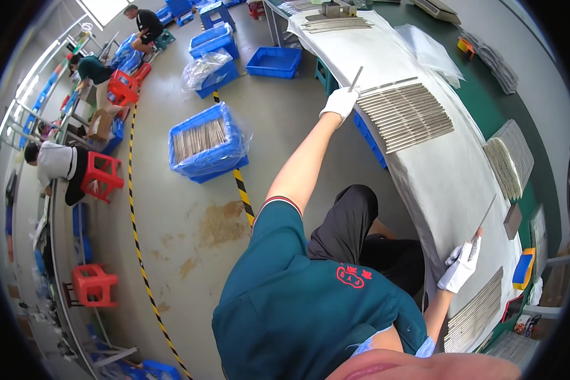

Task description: Filing the ends of thin metal rods at a factory workshop table.

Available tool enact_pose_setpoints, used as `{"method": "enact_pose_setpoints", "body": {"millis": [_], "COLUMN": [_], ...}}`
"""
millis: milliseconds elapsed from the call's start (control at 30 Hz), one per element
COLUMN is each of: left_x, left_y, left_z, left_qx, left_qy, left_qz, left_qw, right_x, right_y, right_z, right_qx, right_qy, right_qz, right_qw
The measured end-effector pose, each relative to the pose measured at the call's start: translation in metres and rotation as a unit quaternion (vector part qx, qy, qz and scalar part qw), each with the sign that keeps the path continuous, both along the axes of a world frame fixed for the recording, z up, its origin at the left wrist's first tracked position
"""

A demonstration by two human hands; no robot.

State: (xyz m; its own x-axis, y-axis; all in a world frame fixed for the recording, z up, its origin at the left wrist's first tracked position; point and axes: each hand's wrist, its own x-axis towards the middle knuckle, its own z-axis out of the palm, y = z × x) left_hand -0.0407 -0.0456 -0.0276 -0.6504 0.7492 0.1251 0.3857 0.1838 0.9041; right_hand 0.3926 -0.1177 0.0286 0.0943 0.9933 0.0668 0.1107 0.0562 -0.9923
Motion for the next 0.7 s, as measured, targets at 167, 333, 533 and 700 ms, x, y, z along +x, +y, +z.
{"method": "enact_pose_setpoints", "body": {"millis": [167, 333, 533, 700], "left_x": [-0.001, 0.002, 0.000, 0.002], "left_y": [-0.006, -0.013, -0.016, -0.019], "left_z": [0.008, 0.025, 0.019, 0.009], "left_qx": [0.001, -0.069, -0.073, -0.005], "left_qy": [-0.016, -0.007, -0.010, -0.038], "left_qz": [-0.055, -0.095, -0.098, -0.054], "left_qw": [0.998, 0.993, 0.993, 0.998], "right_x": [-0.001, -0.002, -0.002, -0.003], "right_y": [-0.003, -0.005, -0.005, -0.006], "right_z": [0.002, 0.004, 0.005, 0.006], "right_qx": [0.001, -0.003, -0.001, 0.003], "right_qy": [-0.004, -0.006, -0.005, 0.001], "right_qz": [-0.003, -0.012, -0.013, -0.008], "right_qw": [1.000, 1.000, 1.000, 1.000]}}
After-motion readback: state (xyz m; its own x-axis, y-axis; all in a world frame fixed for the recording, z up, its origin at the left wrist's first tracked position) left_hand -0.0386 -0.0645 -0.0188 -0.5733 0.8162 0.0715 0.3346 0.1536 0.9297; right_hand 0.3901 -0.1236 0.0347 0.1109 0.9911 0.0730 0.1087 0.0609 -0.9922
